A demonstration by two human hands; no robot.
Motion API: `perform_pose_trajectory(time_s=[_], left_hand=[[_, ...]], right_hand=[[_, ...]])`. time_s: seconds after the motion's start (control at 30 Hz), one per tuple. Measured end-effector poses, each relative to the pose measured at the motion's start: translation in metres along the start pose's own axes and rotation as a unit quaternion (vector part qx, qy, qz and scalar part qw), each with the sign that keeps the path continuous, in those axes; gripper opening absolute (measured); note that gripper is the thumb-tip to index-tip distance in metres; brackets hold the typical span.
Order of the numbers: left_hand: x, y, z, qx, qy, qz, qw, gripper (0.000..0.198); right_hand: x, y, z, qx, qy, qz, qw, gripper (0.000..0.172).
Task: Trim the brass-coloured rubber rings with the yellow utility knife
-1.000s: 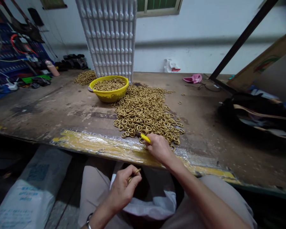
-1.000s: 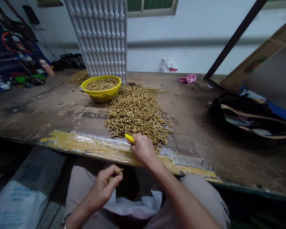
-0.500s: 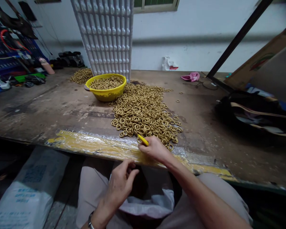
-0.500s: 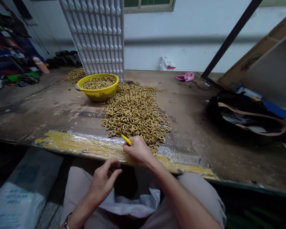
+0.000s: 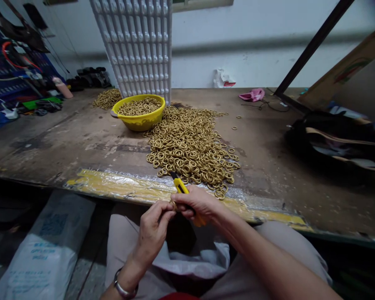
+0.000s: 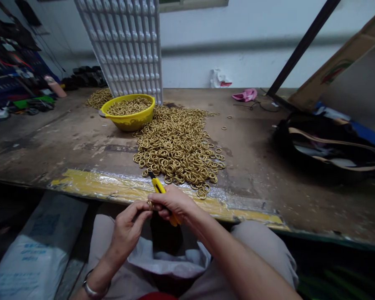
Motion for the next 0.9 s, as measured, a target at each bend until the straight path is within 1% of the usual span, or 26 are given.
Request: perform_pose_trajectory(time_s=[0.07,0.13,0.2,0.23,0.27,0.33,0.4,0.5,0.57,0.6,0.67,0.77,0.9], left_hand=[[0.001,0.0,-0.009,-0.087,-0.085,0.003,0.993,0.009],[0.004,-0.001,-0.015,-0.158,-0.198,0.01,0.967,0.014],[0.005,-0.001,-0.016,-0.198,-0.295,0.021,0.935,0.02],[0.005,-0.001,-0.016,-0.21,-0.327,0.029,0.921,0.022],[0.004,-0.001,-0.015,-0.22,-0.348,0.036,0.911,0.024],[0.002,-0.002,-0.013,-0.235,-0.365,0.045,0.9,0.026],[-0.002,-0.003,-0.013,-0.238,-0.362,0.054,0.9,0.027],[-0.009,-0.005,-0.015,-0.226,-0.334,0.07,0.912,0.026],[-0.013,-0.005,-0.017,-0.214,-0.307,0.075,0.924,0.024],[-0.015,-0.006,-0.017,-0.208,-0.296,0.074,0.929,0.024],[-0.017,-0.006,-0.017,-0.201,-0.281,0.07,0.936,0.025],[-0.018,-0.005,-0.015,-0.195,-0.261,0.065,0.943,0.026],[-0.02,-0.002,-0.008,-0.176,-0.208,0.052,0.961,0.025]], right_hand=[[0.0,-0.003,-0.006,-0.034,-0.049,0.029,0.998,0.029],[-0.002,-0.006,-0.014,-0.079,-0.117,0.073,0.987,0.031],[-0.003,-0.009,-0.021,-0.131,-0.189,0.116,0.966,0.031],[-0.003,-0.01,-0.024,-0.158,-0.223,0.131,0.953,0.031],[-0.002,-0.011,-0.026,-0.181,-0.253,0.143,0.939,0.031],[-0.001,-0.014,-0.028,-0.212,-0.315,0.172,0.909,0.03],[0.003,-0.018,-0.027,-0.225,-0.394,0.208,0.867,0.024],[0.011,-0.024,-0.023,-0.227,-0.52,0.245,0.786,0.01],[0.016,-0.027,-0.02,-0.227,-0.576,0.256,0.742,0.007],[0.018,-0.027,-0.018,-0.227,-0.593,0.262,0.727,0.007],[0.019,-0.027,-0.015,-0.222,-0.615,0.271,0.706,0.008],[0.02,-0.024,-0.013,-0.213,-0.637,0.283,0.685,0.01],[0.019,-0.022,-0.012,-0.205,-0.651,0.29,0.671,0.01]])
Point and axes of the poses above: each hand's wrist, its own y-axis towards the middle knuckle, its own x-axis out of the palm, z = x × y, the point moved 6 cm from there along y, towards the middle knuckle, and after that the axes turned 11 degrees about x, right-handed, at the moved point
